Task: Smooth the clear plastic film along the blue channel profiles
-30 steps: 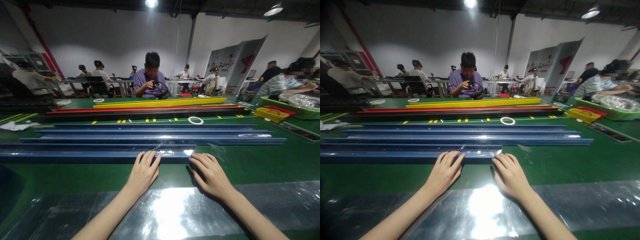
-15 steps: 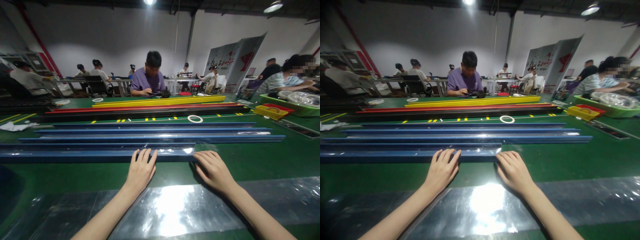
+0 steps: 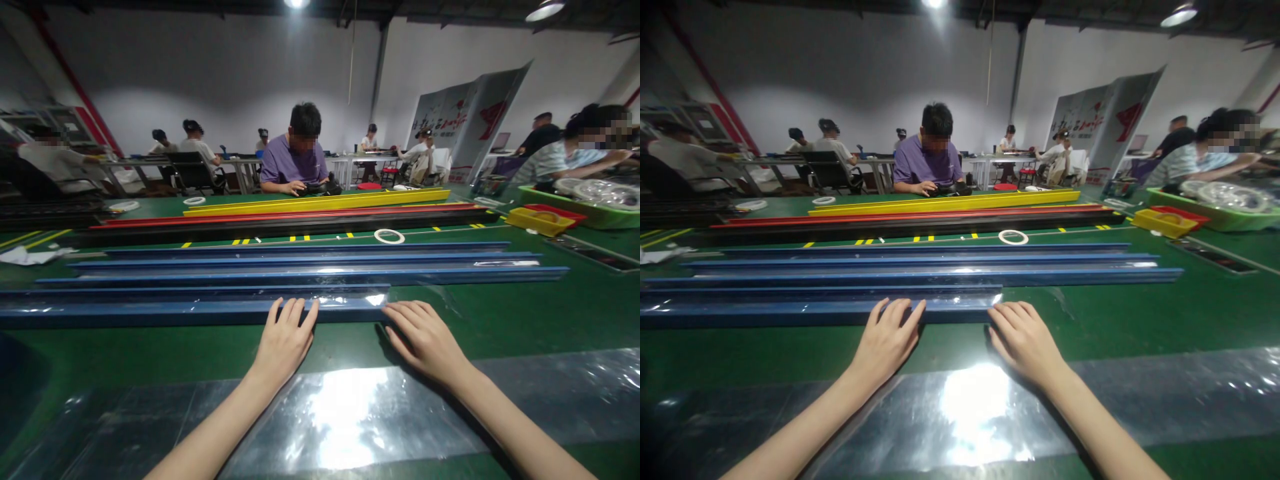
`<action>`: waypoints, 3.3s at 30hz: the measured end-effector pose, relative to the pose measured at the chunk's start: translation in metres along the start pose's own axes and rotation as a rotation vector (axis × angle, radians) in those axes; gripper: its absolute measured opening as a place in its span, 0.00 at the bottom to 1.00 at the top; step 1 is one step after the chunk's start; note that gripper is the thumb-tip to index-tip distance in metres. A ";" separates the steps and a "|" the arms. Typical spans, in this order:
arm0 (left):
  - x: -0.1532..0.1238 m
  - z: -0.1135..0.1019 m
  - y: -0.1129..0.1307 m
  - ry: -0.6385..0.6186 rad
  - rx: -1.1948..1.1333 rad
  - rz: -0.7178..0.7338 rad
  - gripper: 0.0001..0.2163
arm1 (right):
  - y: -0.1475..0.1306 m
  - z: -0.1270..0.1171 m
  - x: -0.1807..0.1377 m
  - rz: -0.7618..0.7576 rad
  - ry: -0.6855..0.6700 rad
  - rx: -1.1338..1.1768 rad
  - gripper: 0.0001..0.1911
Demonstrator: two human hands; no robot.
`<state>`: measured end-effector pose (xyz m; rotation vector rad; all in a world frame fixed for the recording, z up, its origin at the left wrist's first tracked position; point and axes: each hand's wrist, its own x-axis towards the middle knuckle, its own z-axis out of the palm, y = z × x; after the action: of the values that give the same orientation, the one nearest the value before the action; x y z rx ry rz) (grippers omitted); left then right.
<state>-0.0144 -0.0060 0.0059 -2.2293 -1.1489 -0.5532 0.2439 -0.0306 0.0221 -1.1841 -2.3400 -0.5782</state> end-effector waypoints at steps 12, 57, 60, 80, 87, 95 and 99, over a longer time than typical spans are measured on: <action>0.001 0.000 0.002 0.002 -0.014 0.014 0.15 | 0.002 0.000 0.000 0.065 0.007 -0.008 0.15; -0.002 0.006 -0.004 0.040 -0.156 -0.151 0.15 | -0.008 0.006 0.010 0.135 -0.120 0.190 0.20; -0.002 0.006 -0.004 0.020 -0.196 -0.087 0.15 | -0.022 0.008 0.020 0.068 -0.158 0.170 0.22; 0.000 0.006 -0.005 0.007 -0.185 -0.051 0.15 | 0.048 0.018 -0.022 0.540 0.104 -0.026 0.16; 0.007 0.001 -0.006 0.011 -0.173 -0.046 0.13 | 0.039 0.016 -0.006 0.378 -0.013 0.092 0.14; 0.026 0.004 -0.010 -0.095 -0.222 0.107 0.15 | 0.036 0.021 -0.004 0.218 -0.047 0.096 0.17; 0.035 0.009 -0.004 -0.085 -0.211 0.165 0.14 | 0.035 0.028 -0.012 0.159 0.009 0.133 0.17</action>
<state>0.0022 0.0223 0.0205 -2.5227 -0.9737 -0.5362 0.2730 -0.0034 -0.0018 -1.2875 -2.2141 -0.3669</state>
